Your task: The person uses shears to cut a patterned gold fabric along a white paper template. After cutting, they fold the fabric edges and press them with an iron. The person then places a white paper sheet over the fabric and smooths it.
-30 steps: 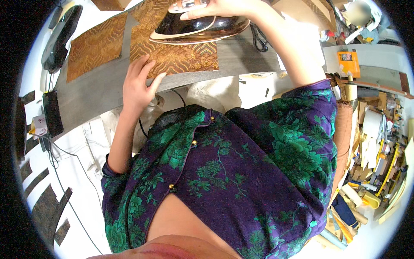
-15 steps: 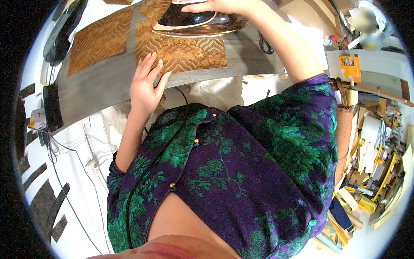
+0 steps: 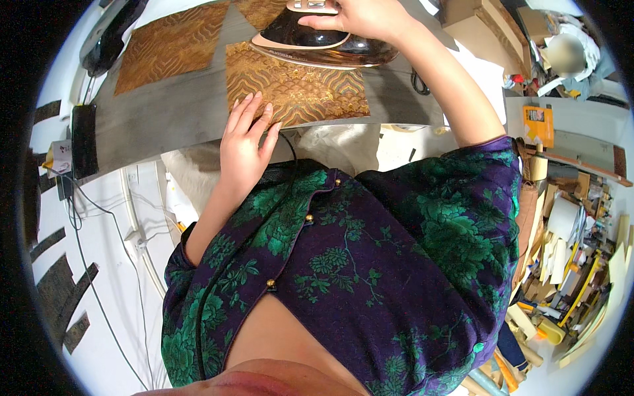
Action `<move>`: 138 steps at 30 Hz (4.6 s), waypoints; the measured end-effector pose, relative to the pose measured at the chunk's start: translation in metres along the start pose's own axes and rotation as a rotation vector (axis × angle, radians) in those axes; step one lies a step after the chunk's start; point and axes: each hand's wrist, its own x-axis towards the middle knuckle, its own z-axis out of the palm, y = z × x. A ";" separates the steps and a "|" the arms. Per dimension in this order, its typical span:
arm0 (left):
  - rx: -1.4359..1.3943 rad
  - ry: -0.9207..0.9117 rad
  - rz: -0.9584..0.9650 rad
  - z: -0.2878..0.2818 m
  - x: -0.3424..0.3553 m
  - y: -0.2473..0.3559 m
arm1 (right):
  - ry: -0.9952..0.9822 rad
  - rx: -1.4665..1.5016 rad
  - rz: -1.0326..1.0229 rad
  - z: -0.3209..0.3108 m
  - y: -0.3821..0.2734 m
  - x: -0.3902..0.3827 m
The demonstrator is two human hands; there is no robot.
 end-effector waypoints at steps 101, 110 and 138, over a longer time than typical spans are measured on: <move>-0.104 -0.034 -0.006 -0.024 0.033 -0.053 | -0.113 -0.196 0.095 0.004 -0.048 -0.029; -0.080 -0.039 0.015 -0.027 0.035 -0.046 | -0.113 -0.241 0.155 0.011 -0.021 -0.023; 0.078 -0.207 0.080 -0.027 0.041 -0.042 | -0.052 -0.266 0.170 0.002 0.038 -0.016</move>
